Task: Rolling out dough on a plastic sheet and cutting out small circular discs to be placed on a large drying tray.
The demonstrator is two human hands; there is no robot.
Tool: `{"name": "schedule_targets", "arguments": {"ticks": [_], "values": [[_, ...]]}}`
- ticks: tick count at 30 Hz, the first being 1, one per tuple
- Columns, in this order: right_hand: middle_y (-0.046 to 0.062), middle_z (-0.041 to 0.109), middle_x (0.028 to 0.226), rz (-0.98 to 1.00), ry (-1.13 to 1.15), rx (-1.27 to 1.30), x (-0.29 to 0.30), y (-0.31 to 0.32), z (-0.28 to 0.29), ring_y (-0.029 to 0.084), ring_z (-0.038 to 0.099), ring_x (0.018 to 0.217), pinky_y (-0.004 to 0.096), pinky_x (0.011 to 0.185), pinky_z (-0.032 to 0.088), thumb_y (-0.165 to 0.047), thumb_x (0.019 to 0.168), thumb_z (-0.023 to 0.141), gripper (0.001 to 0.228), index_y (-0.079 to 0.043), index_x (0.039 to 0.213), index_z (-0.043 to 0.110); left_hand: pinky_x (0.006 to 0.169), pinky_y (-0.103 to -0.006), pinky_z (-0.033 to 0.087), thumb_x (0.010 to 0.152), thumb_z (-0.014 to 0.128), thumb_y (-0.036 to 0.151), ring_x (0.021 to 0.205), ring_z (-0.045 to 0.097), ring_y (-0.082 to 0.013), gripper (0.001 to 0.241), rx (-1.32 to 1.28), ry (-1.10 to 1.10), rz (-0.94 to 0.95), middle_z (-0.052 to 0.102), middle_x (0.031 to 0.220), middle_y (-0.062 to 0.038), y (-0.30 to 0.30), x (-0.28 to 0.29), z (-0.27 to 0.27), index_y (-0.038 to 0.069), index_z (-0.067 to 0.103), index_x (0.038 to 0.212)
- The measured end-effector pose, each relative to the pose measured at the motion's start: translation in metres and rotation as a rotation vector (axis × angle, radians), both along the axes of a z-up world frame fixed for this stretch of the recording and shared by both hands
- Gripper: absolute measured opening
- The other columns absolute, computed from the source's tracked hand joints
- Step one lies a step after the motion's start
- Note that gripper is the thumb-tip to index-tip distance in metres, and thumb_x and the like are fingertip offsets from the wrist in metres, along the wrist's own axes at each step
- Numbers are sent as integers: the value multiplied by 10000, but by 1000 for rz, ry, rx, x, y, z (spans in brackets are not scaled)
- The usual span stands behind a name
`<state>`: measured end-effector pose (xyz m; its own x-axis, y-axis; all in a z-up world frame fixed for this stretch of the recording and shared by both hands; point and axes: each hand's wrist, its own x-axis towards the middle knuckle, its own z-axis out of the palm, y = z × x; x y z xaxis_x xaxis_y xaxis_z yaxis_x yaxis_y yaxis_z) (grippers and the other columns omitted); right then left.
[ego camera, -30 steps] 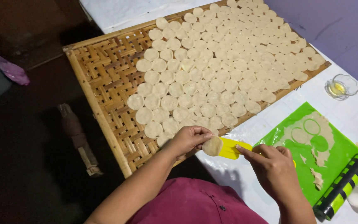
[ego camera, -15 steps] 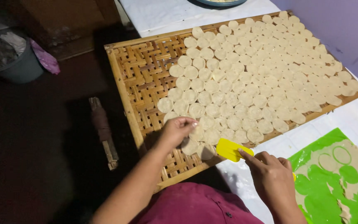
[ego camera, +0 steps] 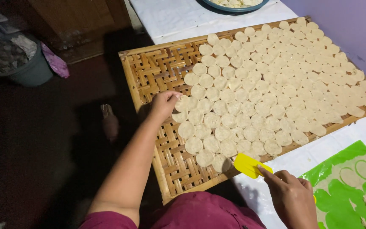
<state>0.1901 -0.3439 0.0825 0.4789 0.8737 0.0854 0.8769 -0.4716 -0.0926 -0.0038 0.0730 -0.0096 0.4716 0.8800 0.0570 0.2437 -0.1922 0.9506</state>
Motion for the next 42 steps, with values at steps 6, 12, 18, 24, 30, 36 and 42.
{"name": "schedule_targets", "arguments": {"ticks": [6, 12, 18, 24, 30, 36, 42], "values": [[-58, 719, 902, -19, -3, 0, 0, -3, 0, 166, 686, 785, 348, 879, 480, -321, 910, 688, 361, -452, 1246, 706, 709, -327, 554, 981, 630, 191, 789, 727, -181, 212, 232, 266, 138, 796, 987, -67, 0, -5, 18, 173, 788, 1121], [-57, 709, 894, -16, 11, -4, 0, -4, 1, 156, 687, 797, 356, 895, 482, -320, 910, 687, 365, -446, 1252, 700, 819, -379, 580, 994, 563, 138, 933, 746, -279, 274, 205, 351, 159, 768, 1107, -101, -12, -5, 30, 170, 754, 1188], [-33, 697, 889, 31, 0, 34, 2, -5, 5, 164, 682, 818, 377, 877, 496, -278, 892, 669, 402, -421, 1267, 694, 885, -408, 570, 948, 517, 9, 1012, 735, -304, 377, 221, 390, 172, 756, 1141, -133, -20, -1, 27, 148, 751, 1209], [-7, 676, 845, 46, -1, 28, 3, -10, 6, 179, 669, 788, 389, 844, 504, -250, 878, 657, 478, -409, 1327, 698, 1128, -453, 400, 839, 551, -126, 1185, 674, -286, 476, 515, 442, 169, 738, 1243, -103, -24, -3, 21, 111, 757, 1197], [-6, 676, 823, 42, 37, 57, 3, -18, 7, 184, 666, 767, 404, 802, 498, -253, 883, 669, 451, -387, 1311, 708, 1179, -458, 279, 871, 660, -13, 1384, 435, -300, 563, 415, 647, 162, 558, 1459, -83, -34, -7, 34, 135, 605, 1412], [20, 695, 846, -101, 107, 16, 7, -36, 5, 239, 667, 767, 397, 809, 503, -260, 902, 664, 384, -385, 1258, 735, 1148, -555, 259, 897, 680, 43, 1412, 359, -395, 697, 548, 683, 330, 384, 1560, -190, -37, -4, 26, 30, 406, 1537], [36, 731, 950, -448, 141, 30, 29, -71, -11, 308, 683, 787, 434, 761, 532, -267, 920, 663, 340, -381, 1229, 749, 1173, -537, 334, 946, 606, -12, 1475, 305, -447, 645, 728, 460, 93, 328, 1642, -231, -125, 31, 54, 8, 399, 1557]]}}
